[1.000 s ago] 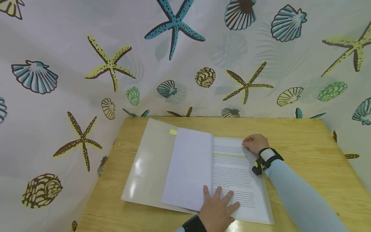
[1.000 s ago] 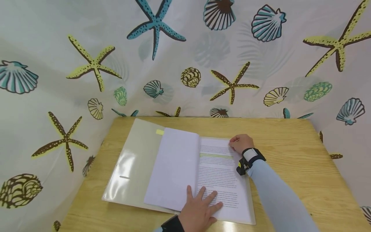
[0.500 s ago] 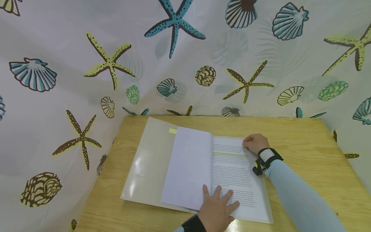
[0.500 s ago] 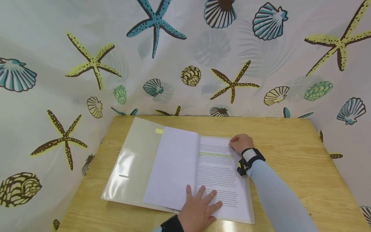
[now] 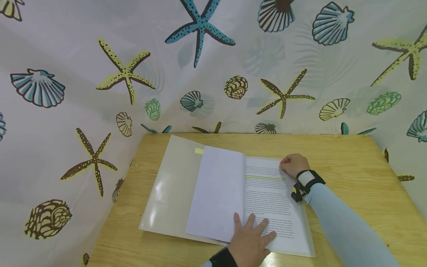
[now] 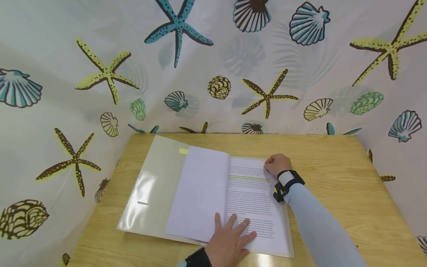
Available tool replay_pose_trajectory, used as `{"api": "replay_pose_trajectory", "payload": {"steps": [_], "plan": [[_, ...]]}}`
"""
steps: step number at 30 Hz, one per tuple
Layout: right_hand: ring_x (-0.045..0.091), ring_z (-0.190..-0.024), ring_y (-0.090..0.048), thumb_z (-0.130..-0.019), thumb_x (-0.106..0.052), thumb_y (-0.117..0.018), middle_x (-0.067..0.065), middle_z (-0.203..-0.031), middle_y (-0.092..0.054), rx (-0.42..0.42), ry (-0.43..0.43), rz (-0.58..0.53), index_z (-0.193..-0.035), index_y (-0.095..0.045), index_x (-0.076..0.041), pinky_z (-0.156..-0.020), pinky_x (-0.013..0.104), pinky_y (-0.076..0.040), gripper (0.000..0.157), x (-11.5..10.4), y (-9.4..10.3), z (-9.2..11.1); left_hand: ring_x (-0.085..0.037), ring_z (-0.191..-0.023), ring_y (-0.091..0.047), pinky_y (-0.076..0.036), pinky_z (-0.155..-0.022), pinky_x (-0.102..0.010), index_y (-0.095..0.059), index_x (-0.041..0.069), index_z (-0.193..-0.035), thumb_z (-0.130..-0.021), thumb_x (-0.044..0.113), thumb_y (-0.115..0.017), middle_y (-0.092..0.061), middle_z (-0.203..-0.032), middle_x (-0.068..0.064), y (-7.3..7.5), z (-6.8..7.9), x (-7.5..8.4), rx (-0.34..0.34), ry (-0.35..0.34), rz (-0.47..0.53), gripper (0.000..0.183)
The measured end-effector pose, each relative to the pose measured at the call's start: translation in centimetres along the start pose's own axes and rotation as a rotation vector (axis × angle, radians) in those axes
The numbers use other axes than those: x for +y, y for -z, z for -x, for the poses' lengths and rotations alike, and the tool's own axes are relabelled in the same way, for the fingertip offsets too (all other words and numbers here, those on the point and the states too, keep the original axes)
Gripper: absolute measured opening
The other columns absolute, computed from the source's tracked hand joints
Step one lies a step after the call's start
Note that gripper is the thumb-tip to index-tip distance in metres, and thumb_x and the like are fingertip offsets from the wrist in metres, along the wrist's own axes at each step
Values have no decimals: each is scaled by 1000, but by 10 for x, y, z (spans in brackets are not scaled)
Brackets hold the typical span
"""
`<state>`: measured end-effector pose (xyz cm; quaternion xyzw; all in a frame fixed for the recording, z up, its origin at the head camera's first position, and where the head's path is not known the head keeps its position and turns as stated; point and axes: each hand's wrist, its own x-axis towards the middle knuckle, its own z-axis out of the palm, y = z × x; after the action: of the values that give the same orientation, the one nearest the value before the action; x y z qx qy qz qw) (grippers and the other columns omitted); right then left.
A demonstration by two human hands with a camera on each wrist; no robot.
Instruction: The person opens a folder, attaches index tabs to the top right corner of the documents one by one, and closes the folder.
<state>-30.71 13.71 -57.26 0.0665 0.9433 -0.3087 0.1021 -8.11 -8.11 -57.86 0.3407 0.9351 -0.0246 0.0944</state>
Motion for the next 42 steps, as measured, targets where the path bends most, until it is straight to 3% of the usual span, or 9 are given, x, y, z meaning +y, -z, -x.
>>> {"api": "replay_pose_trajectory", "payload": {"steps": [5, 20, 28, 42], "plan": [[26, -76, -56, -86, -18, -68, 9, -81, -68, 9, 15, 20, -93, -71, -4, -64, 32, -40, 16, 5, -3, -5, -33, -138, -31, -24, -94, -76, -38, 48, -143, -91, 60, -49, -33, -153, 8, 0, 0, 1, 5, 8, -4, 54], [28, -79, -55, -88, -22, -68, 14, -94, -68, 7, 41, 117, -93, -71, -6, -62, 34, -39, 16, -6, 4, 5, -32, -138, -32, -25, -94, -75, -38, 48, -143, -91, 60, -49, -34, -152, 8, -1, 2, 1, 30, 9, -31, 54], [28, -79, -55, -88, -26, -70, 14, -93, -66, 4, 16, 105, -94, -68, -6, -61, 32, -41, 22, 0, 4, 3, -33, -137, -33, -26, -93, -76, -39, 46, -143, -91, 59, -50, -35, -152, 7, -3, 2, -1, 49, -8, -9, 55], [31, -83, -57, -86, -30, -70, 20, -102, -66, 19, 97, 95, -94, -67, -3, -63, 33, -43, 28, 11, 6, 0, -33, -137, -33, -27, -93, -75, -40, 46, -143, -91, 60, -49, -34, -152, 7, -1, 2, -1, 44, -11, -12, 54]]}}
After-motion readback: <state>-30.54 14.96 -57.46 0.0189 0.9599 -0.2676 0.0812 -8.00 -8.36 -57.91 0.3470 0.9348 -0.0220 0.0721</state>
